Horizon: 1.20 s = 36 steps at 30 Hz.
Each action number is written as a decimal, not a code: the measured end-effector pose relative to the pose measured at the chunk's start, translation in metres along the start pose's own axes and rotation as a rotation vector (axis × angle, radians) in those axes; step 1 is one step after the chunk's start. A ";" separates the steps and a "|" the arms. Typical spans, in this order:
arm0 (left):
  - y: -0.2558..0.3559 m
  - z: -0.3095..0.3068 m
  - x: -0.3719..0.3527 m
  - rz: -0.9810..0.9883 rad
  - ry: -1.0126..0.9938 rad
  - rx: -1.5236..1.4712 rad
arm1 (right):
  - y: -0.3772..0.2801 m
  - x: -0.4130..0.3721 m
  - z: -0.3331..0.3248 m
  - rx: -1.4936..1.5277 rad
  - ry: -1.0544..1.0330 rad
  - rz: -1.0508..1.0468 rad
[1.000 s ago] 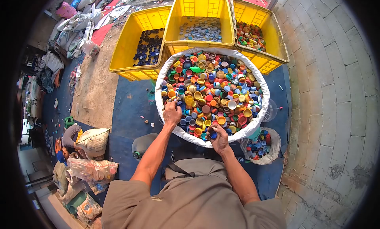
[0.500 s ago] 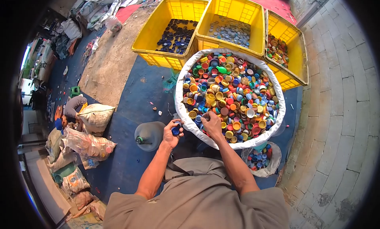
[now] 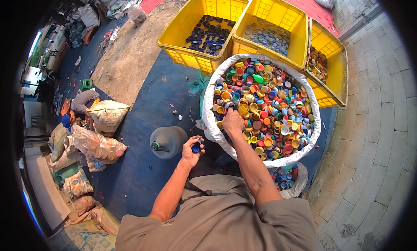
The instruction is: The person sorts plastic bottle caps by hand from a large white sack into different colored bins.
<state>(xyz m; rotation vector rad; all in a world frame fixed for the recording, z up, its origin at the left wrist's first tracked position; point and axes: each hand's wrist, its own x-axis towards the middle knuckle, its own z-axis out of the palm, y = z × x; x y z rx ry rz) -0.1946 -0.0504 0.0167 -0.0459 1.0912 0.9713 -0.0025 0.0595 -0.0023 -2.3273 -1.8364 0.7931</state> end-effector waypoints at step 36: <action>-0.064 0.210 -0.020 -0.199 -0.506 0.418 | 0.145 -0.129 -0.112 1.153 0.353 -0.091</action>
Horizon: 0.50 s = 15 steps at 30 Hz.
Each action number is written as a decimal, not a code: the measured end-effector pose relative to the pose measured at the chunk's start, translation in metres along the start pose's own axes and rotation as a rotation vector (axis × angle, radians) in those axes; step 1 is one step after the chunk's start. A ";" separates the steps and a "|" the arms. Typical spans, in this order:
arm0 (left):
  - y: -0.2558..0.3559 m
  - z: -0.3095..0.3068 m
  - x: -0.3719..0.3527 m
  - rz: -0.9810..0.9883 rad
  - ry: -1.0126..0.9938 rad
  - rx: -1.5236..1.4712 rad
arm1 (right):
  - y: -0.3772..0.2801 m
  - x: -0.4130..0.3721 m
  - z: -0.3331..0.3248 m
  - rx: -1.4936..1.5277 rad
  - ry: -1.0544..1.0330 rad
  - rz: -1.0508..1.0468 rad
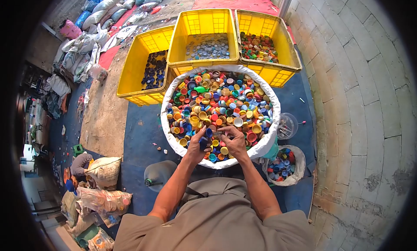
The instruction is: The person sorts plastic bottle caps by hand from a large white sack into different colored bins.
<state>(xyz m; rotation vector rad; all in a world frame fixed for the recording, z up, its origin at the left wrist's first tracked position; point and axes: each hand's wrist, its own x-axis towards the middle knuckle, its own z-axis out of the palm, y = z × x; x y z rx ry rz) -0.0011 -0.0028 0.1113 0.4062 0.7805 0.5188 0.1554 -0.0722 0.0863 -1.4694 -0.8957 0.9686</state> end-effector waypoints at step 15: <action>-0.001 -0.013 -0.014 -0.006 0.065 -0.076 | -0.016 0.012 0.029 0.048 -0.250 0.084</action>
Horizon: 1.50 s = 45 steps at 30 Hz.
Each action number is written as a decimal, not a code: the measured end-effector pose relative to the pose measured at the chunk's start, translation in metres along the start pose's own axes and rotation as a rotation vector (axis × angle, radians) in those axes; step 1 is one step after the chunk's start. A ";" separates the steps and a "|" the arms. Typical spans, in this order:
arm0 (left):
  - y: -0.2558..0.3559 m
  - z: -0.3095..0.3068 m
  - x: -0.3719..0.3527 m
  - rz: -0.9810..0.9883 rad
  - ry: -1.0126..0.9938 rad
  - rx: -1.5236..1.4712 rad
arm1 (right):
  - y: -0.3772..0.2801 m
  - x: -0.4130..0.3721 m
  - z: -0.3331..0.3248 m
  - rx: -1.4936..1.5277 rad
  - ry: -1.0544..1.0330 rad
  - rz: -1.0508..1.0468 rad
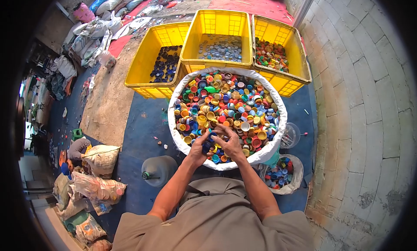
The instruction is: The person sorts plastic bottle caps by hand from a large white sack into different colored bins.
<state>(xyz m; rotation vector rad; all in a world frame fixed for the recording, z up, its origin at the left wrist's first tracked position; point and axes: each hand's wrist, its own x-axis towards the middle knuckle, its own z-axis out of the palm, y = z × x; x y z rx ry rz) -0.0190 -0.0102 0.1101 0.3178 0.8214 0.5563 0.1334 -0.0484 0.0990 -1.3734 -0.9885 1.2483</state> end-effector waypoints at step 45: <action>0.304 -0.233 -0.098 0.670 0.096 -0.365 | -0.007 0.167 0.157 1.192 0.030 0.168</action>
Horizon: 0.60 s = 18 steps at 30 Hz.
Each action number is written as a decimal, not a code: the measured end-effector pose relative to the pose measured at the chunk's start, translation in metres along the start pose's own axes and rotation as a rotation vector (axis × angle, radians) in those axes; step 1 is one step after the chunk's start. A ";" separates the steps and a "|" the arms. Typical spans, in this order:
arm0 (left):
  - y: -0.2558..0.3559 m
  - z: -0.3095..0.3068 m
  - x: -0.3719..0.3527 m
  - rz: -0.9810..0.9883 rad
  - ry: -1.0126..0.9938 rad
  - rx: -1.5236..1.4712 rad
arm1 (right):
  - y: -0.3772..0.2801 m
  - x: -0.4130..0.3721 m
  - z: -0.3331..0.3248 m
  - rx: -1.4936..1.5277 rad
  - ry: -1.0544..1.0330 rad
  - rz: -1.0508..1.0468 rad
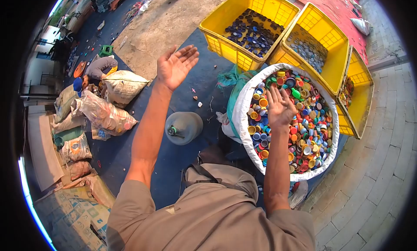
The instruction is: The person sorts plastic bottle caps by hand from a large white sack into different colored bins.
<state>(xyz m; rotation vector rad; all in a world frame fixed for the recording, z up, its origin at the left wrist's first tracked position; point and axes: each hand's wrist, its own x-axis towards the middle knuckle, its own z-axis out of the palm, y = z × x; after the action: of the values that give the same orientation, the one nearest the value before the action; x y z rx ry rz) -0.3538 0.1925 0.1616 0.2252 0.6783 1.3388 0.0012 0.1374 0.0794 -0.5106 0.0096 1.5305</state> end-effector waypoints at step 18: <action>-0.274 -0.043 -0.189 -0.484 0.115 0.496 | 0.012 -0.115 -0.092 -0.775 0.273 -0.005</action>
<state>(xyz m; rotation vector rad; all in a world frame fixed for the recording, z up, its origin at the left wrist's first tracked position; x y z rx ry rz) -0.1686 -0.0619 0.0456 0.3563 1.0821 0.7096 0.0113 -0.0020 0.0298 -1.3287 -0.3856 1.4144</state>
